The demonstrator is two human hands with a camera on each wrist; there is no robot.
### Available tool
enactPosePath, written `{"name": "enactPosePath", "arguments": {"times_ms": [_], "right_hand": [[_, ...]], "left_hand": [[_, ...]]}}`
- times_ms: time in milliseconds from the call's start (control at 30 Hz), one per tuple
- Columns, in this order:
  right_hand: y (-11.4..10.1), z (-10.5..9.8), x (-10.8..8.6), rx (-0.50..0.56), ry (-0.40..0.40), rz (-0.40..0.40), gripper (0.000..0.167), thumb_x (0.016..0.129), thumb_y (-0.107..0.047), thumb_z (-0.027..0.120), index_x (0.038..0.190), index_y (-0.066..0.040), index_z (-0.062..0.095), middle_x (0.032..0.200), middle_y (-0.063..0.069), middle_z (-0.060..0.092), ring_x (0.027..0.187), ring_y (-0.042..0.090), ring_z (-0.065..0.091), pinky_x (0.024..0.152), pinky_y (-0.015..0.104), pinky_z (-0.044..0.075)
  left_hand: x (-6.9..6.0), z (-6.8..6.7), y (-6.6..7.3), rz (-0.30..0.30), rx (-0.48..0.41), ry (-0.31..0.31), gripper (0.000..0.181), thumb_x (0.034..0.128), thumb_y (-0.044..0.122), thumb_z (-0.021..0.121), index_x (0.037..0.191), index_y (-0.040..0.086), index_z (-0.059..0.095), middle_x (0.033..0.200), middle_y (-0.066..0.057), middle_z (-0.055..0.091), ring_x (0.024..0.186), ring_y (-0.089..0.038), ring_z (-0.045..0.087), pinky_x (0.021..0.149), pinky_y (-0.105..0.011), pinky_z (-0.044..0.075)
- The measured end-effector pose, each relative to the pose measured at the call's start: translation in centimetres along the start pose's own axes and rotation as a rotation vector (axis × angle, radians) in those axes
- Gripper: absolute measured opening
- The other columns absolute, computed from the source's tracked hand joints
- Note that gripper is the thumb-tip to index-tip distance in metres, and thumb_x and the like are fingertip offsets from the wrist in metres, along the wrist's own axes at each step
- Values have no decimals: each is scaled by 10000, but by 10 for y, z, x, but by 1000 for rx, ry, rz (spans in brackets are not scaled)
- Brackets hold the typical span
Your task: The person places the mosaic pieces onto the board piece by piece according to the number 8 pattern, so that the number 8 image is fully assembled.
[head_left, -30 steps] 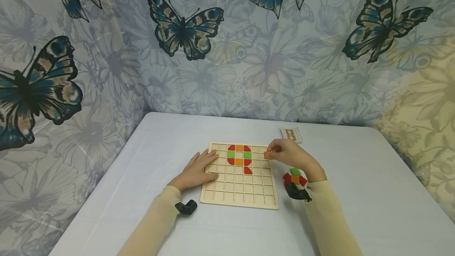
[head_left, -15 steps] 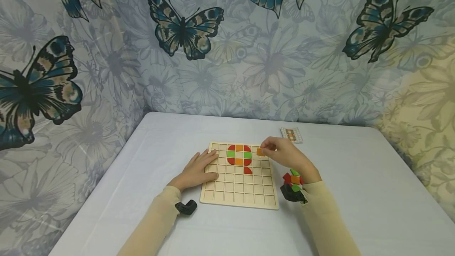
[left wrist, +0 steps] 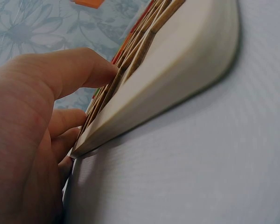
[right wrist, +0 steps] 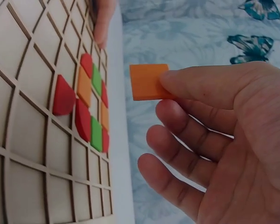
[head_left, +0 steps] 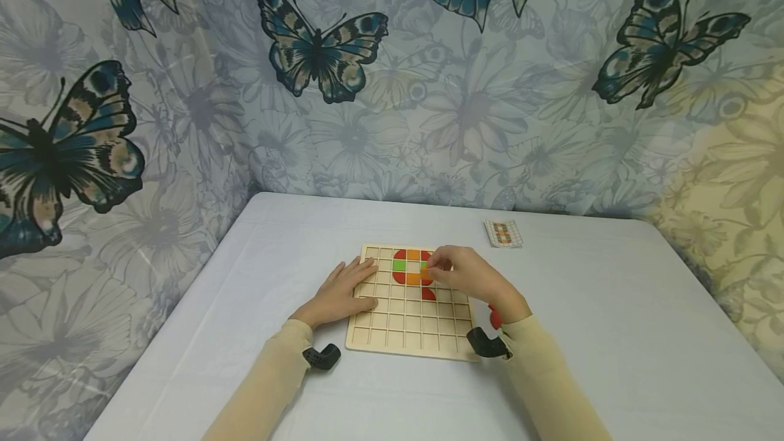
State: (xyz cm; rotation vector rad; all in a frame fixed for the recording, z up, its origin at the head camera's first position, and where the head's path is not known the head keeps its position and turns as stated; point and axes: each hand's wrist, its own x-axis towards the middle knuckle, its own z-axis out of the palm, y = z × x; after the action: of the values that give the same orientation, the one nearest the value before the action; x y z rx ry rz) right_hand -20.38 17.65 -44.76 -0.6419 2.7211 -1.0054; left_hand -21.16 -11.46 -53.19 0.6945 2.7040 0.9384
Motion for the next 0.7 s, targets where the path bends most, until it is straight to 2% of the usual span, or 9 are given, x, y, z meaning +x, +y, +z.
{"name": "enactPosePath", "arguments": {"times_ms": [233, 367, 700], "right_hand": [[-3, 11, 4, -17, -27, -23, 114, 978, -138, 646, 1027, -64, 717, 903, -1, 654, 802, 144, 547, 667, 259, 479], [-3, 17, 7, -19, -19, -16, 81, 968, -114, 654, 1006, -73, 712, 862, -5, 645, 771, 138, 543, 655, 252, 480], [5, 31, 16, -34, 19, 20, 55, 957, -109, 675, 995, -80, 702, 883, 6, 675, 780, 126, 554, 688, 266, 503]], "left_hand": [[0, 0, -1, -3, 6, 2, 752, 915, 423, 628, 1577, 165, 382, 1693, 22, 251, 1607, -208, 86, 1323, -459, -16], [0, 0, 0, -5, 7, 2, 752, 916, 422, 627, 1577, 162, 381, 1693, 20, 253, 1607, -208, 86, 1323, -459, -18], [0, -1, 1, -3, 6, 8, 754, 902, 410, 633, 1571, 158, 393, 1690, 10, 264, 1606, -222, 105, 1322, -472, 5]]}}
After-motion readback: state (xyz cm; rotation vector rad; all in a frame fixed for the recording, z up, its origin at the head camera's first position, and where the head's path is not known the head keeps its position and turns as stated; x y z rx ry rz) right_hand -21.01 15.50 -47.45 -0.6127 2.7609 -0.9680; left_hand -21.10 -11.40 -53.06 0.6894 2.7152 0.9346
